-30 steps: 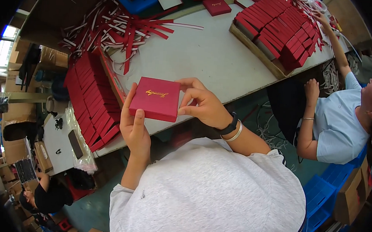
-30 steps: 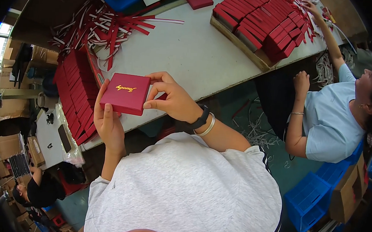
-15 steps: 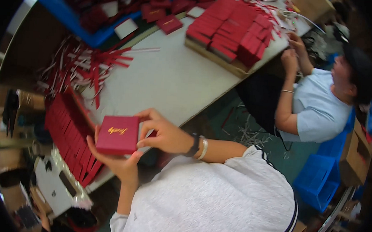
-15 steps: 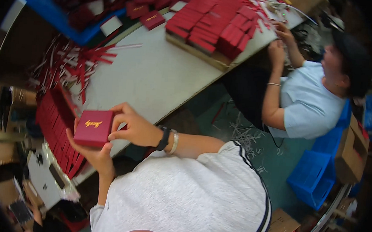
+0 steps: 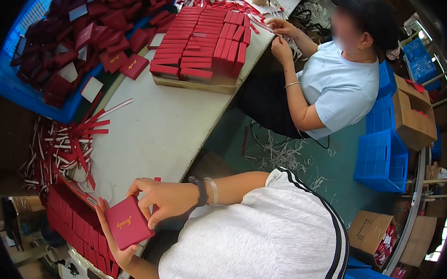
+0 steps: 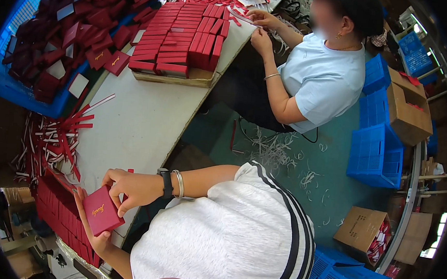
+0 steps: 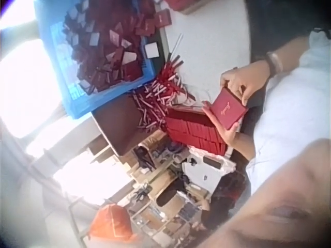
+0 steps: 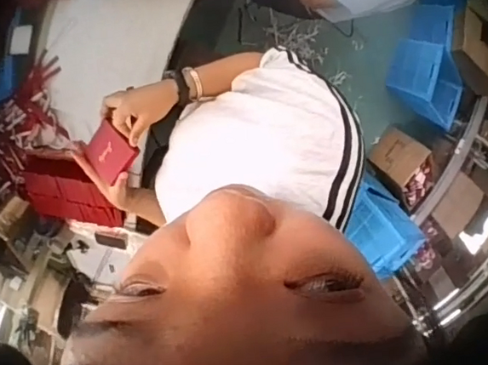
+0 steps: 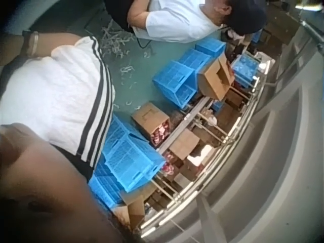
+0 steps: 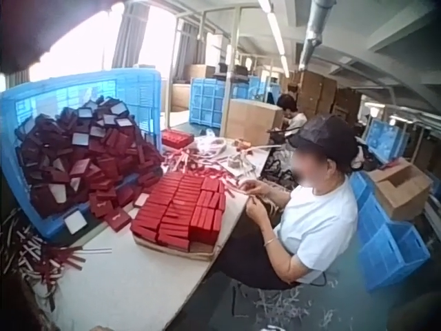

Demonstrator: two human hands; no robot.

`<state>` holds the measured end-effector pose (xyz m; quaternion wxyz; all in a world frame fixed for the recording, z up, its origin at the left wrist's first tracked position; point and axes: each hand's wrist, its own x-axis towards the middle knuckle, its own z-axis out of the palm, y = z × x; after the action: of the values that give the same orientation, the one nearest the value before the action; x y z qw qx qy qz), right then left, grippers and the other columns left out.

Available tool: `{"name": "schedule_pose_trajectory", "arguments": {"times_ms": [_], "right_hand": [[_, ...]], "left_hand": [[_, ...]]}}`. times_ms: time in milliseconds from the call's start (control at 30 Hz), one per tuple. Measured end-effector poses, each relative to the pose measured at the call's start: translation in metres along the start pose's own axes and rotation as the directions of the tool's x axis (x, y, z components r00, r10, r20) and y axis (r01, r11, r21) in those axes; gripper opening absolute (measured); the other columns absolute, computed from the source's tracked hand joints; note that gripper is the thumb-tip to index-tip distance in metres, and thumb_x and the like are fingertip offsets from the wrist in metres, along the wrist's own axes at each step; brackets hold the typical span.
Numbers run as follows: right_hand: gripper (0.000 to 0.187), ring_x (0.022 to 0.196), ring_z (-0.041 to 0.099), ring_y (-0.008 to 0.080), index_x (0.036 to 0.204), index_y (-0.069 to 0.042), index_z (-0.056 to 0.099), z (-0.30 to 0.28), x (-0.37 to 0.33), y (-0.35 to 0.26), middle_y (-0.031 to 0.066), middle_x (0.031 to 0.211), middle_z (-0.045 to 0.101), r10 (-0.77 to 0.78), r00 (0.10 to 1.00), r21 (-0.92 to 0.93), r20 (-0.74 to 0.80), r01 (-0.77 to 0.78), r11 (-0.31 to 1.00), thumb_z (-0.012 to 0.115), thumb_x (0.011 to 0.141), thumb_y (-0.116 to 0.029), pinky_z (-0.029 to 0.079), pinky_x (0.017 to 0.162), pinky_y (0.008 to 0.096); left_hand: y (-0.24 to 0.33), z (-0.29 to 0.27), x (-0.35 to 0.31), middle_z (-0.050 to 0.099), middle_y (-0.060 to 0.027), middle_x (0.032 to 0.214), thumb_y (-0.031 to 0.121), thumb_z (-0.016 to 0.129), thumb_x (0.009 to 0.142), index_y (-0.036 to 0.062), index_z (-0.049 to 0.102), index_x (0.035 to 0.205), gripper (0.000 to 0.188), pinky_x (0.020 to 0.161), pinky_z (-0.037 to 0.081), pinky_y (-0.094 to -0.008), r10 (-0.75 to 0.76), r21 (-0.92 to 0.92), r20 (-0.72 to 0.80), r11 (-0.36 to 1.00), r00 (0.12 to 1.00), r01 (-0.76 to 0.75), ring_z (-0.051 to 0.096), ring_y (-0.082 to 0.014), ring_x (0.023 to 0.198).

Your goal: Attaching ribbons to pink jewelry boxes and organizing them at a workstation.

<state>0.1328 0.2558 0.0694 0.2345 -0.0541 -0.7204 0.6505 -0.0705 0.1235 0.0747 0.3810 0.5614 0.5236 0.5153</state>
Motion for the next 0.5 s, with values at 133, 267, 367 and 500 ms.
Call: {"name": "schedule_pose_trajectory", "arguments": {"times_ms": [133, 267, 367, 500], "right_hand": [[0.017, 0.113, 0.043, 0.0275, 0.071, -0.005, 0.062, 0.005, 0.004, 0.008, 0.0169, 0.125, 0.039, -0.031, 1.000, -0.045, -0.006, 0.030, 0.999, 0.076, 0.071, -0.016, 0.049, 0.084, 0.0317], [0.020, 0.115, 0.041, 0.0280, 0.071, -0.005, 0.058, 0.011, 0.009, 0.013, 0.0167, 0.126, 0.039, 0.041, 0.989, -0.029, -0.143, -0.045, 0.999, 0.075, 0.071, -0.015, 0.047, 0.086, 0.0313], [0.020, 0.116, 0.040, 0.0282, 0.071, -0.005, 0.057, 0.014, 0.012, 0.020, 0.0160, 0.127, 0.039, 0.041, 0.974, -0.040, -0.223, -0.051, 0.998, 0.075, 0.072, -0.014, 0.045, 0.089, 0.0318], [0.020, 0.117, 0.039, 0.0286, 0.071, -0.006, 0.057, 0.014, 0.013, 0.028, 0.0152, 0.129, 0.039, 0.045, 0.960, -0.047, -0.276, -0.060, 0.997, 0.075, 0.072, -0.013, 0.042, 0.092, 0.0337]], "left_hand": [[-0.001, 0.008, -0.008, 0.019, -0.0199, 0.150, 0.054, 0.072, 0.068, -0.0021, 0.016, 0.145, 0.111, 0.108, 0.026, -0.0450, 0.020, -0.006, -0.172, 1.000, 0.985, -0.022, 0.022, -0.0314, 0.138], [-0.004, 0.015, -0.018, 0.041, -0.0163, 0.140, 0.028, 0.068, 0.081, 0.0016, 0.028, 0.142, 0.078, 0.080, 0.054, -0.0314, -0.097, -0.089, -0.444, 0.994, 0.891, 0.064, 0.052, -0.0254, 0.117], [-0.006, 0.031, -0.015, 0.053, -0.0127, 0.130, 0.011, 0.062, 0.085, 0.0020, 0.037, 0.136, 0.058, 0.058, 0.055, -0.0217, -0.068, -0.018, -0.655, 0.997, 0.753, 0.075, 0.061, -0.0199, 0.101], [-0.001, 0.039, -0.011, 0.059, -0.0126, 0.121, 0.008, 0.058, 0.088, -0.0002, 0.042, 0.130, 0.046, 0.070, 0.056, -0.0282, -0.058, 0.047, -0.830, 0.984, 0.555, 0.173, 0.062, -0.0227, 0.100]]}}
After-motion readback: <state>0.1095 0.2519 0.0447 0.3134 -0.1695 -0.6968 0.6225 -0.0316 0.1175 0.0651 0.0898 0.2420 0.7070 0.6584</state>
